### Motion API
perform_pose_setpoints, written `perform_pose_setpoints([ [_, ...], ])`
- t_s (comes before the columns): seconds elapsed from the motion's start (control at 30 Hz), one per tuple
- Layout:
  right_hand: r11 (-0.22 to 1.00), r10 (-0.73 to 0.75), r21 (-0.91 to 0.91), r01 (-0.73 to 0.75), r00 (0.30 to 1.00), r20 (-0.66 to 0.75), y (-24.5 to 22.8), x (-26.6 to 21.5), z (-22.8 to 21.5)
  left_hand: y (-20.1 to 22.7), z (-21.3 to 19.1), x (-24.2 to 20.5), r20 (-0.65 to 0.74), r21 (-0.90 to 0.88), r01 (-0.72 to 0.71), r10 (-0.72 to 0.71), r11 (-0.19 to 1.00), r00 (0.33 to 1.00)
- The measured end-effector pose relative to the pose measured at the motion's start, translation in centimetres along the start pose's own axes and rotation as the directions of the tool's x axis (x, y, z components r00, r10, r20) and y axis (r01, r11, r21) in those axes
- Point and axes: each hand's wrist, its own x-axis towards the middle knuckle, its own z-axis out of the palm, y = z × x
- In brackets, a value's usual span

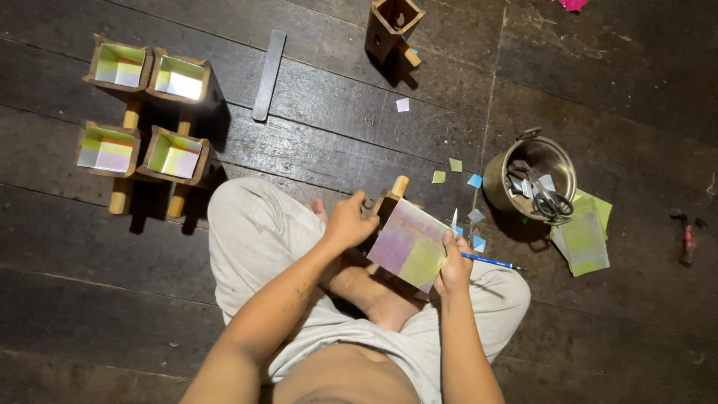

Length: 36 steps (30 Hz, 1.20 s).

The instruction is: Marking lines on small paper cards with a pen and cutting them with scissors while sitting on the floor.

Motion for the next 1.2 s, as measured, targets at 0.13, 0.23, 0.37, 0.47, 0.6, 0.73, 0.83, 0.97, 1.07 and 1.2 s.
perform_pose_setpoints([
  [0.13, 0.998, 0.04, -0.048, -0.039, 0.999, 0.022, 1.3, 1.0, -0.3, -2.8, 1.6, 2.1, 0.02, -0.048, 0.102, -0.101, 0.994, 0.995],
  [0.23, 0.991, 0.08, -0.113, -0.075, 0.996, 0.044, 1.8, 1.3, 0.3, -2.5, 1.4, 2.1, -0.003, -0.214, 0.096, -0.099, 0.972, 0.995],
  [0.37, 0.966, 0.131, -0.233, -0.112, 0.989, 0.067, 2.7, 1.9, 0.9, -1.6, 0.7, 1.6, 0.033, -0.302, 0.067, -0.06, 0.951, 0.998],
  [0.47, 0.935, 0.103, -0.347, -0.071, 0.992, 0.074, 1.0, 0.1, 3.4, -1.6, 0.2, 1.1, 0.051, -0.301, 0.039, -0.025, 0.953, 0.998],
  [0.6, 0.898, 0.054, -0.439, -0.004, 0.994, 0.1, 2.4, 1.4, 2.3, -1.8, 0.6, 1.0, 0.044, -0.26, 0.031, -0.02, 0.965, 0.999],
  [0.73, 0.889, 0.061, -0.458, -0.016, 0.995, 0.084, 2.0, 1.2, 3.0, -2.4, 1.0, 1.4, 0.054, -0.233, 0.043, -0.031, 0.971, 0.998],
  [0.83, 0.893, 0.074, -0.448, -0.04, 0.996, 0.059, 1.8, 1.3, 3.4, -2.6, 1.3, 1.4, 0.045, -0.257, 0.056, -0.045, 0.965, 0.998],
  [0.97, 0.898, 0.059, -0.439, -0.031, 0.997, 0.05, 2.2, 1.9, 2.8, -2.8, 1.7, 1.5, 0.026, -0.242, 0.047, -0.042, 0.969, 0.999],
  [1.07, 0.897, 0.051, -0.441, -0.025, 0.998, 0.048, 2.4, 2.1, 2.7, -2.7, 1.6, 1.5, 0.028, -0.23, 0.056, -0.051, 0.972, 0.998],
  [1.2, 0.899, 0.039, -0.438, -0.02, 0.999, 0.035, 1.7, 1.5, 3.6, -2.6, 1.8, 1.6, 0.023, -0.215, 0.051, -0.047, 0.975, 0.999],
])
